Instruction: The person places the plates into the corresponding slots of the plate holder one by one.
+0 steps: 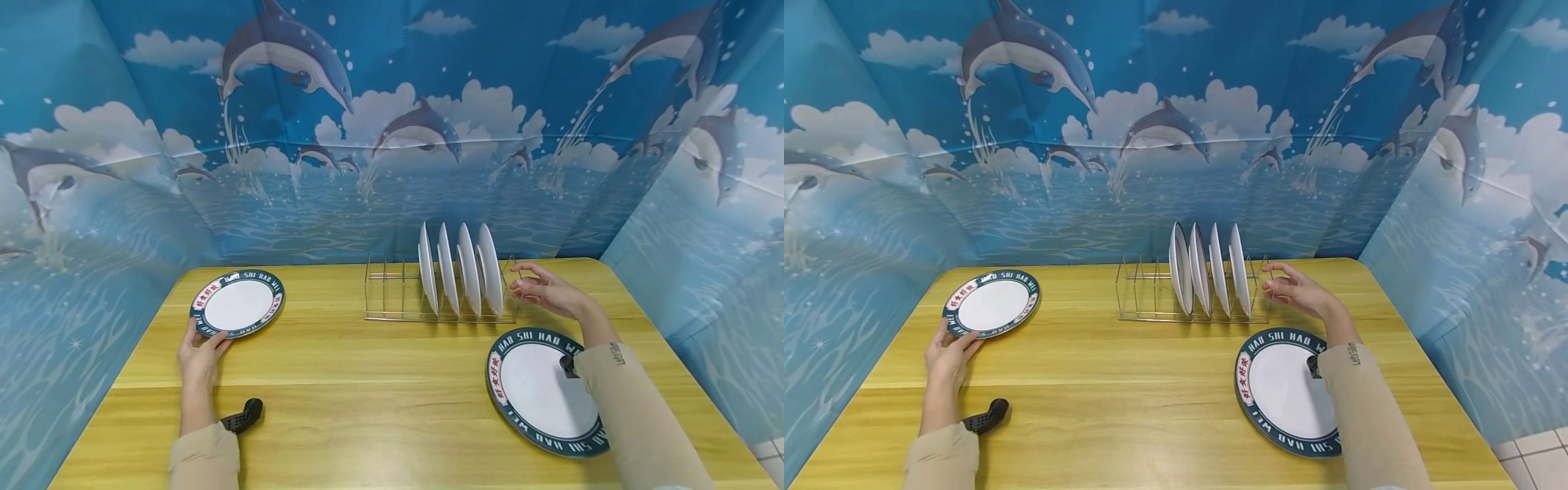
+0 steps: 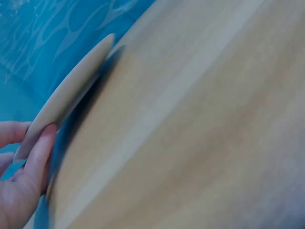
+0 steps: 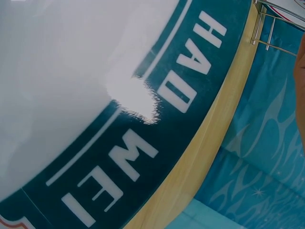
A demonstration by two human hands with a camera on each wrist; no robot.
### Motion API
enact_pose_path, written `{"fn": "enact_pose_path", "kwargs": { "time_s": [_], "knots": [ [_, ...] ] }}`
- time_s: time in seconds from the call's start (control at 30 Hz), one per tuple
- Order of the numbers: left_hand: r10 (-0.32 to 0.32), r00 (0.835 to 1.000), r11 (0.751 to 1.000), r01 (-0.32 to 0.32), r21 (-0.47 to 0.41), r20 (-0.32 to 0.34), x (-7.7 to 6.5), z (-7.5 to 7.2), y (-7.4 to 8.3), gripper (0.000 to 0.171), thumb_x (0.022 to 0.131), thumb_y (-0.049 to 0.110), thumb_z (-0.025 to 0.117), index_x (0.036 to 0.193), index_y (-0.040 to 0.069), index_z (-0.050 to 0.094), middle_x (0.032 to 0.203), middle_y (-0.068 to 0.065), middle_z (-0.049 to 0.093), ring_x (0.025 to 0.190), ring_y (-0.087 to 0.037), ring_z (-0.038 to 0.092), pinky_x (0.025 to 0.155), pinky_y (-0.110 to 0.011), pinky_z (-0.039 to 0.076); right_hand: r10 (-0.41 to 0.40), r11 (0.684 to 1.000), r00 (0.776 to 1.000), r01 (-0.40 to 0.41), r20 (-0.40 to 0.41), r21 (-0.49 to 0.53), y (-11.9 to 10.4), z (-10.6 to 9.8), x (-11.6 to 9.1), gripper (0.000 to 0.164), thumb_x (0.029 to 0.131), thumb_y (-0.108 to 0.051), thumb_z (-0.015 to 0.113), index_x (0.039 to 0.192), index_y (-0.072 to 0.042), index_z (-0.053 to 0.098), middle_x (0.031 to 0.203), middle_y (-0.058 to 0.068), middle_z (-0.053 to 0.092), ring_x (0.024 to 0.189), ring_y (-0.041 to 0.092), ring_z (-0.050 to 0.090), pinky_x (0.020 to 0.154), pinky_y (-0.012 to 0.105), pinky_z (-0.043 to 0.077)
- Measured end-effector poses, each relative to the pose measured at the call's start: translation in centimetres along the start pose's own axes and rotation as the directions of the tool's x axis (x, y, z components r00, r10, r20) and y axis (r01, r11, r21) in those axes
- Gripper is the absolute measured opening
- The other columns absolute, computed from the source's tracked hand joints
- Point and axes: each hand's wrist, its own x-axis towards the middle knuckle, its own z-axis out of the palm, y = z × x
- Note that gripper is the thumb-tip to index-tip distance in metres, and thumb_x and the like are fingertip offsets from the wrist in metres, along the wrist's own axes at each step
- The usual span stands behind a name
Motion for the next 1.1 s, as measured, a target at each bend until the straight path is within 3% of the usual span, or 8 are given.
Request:
{"fn": "enact_pose_path", "kwargs": {
  "time_s": [0.13, 0.27, 0.67, 0.97, 1.1],
  "knots": [
    [-0.039, 0.995, 0.999, 0.040, -0.005, 0.090, -0.22, 0.40, 0.18, 0.084, 0.087, -0.008, 0.052, 0.144, 0.038, 0.011, 0.152, -0.008, 0.006, 0.092, -0.004, 0.053, 0.087, -0.021, 0.047, -0.001, 1.000, 1.000, 0.001, 0.000, 0.010, -0.08, 0.00, -0.08, 0.037, 0.098, -0.023, 0.043, 0.132, -0.017, 0.030, 0.112, 0.006, 0.054, 0.104, 0.014, 0.052, 0.092, 0.030, 0.043],
    [-0.058, 0.985, 0.998, 0.057, 0.008, 0.164, -0.31, 0.70, 0.15, 0.083, 0.088, -0.007, 0.052, 0.146, 0.035, 0.010, 0.153, -0.005, 0.001, 0.094, -0.004, 0.053, 0.088, -0.021, 0.047, 0.011, 1.000, 1.000, -0.011, -0.009, 0.006, -0.18, 0.09, -0.13, 0.038, 0.097, -0.023, 0.043, 0.133, -0.017, 0.030, 0.112, 0.006, 0.054, 0.104, 0.015, 0.052, 0.092, 0.031, 0.042],
    [-0.065, 0.926, 0.998, 0.068, 0.006, 0.371, -0.12, 0.61, -0.21, 0.086, 0.087, -0.012, 0.049, 0.148, 0.028, 0.003, 0.153, -0.010, -0.002, 0.089, -0.003, 0.057, 0.086, -0.024, 0.050, 0.019, 1.000, 1.000, -0.018, -0.018, 0.006, -0.31, 0.18, -0.15, 0.039, 0.097, -0.024, 0.044, 0.133, -0.017, 0.030, 0.112, 0.007, 0.053, 0.104, 0.015, 0.052, 0.091, 0.028, 0.043],
    [-0.037, 0.875, 0.989, 0.100, -0.105, 0.482, -0.25, 0.37, -0.60, 0.085, 0.090, -0.012, 0.044, 0.147, 0.031, -0.002, 0.151, -0.014, -0.009, 0.091, -0.007, 0.060, 0.080, -0.023, 0.052, 0.012, 1.000, 1.000, -0.012, -0.010, 0.007, -0.33, 0.27, -0.15, 0.040, 0.097, -0.024, 0.043, 0.133, -0.015, 0.028, 0.110, 0.007, 0.053, 0.103, 0.015, 0.052, 0.089, 0.025, 0.044],
    [-0.008, 0.869, 0.981, 0.104, -0.166, 0.495, -0.45, 0.51, -0.49, 0.085, 0.089, -0.012, 0.044, 0.147, 0.032, 0.001, 0.151, -0.014, -0.008, 0.090, -0.010, 0.062, 0.079, -0.026, 0.054, 0.015, 1.000, 1.000, -0.015, -0.013, 0.018, -0.42, 0.29, -0.19, 0.038, 0.098, -0.023, 0.043, 0.132, -0.016, 0.029, 0.110, 0.006, 0.054, 0.104, 0.015, 0.052, 0.089, 0.025, 0.044]
  ]
}}
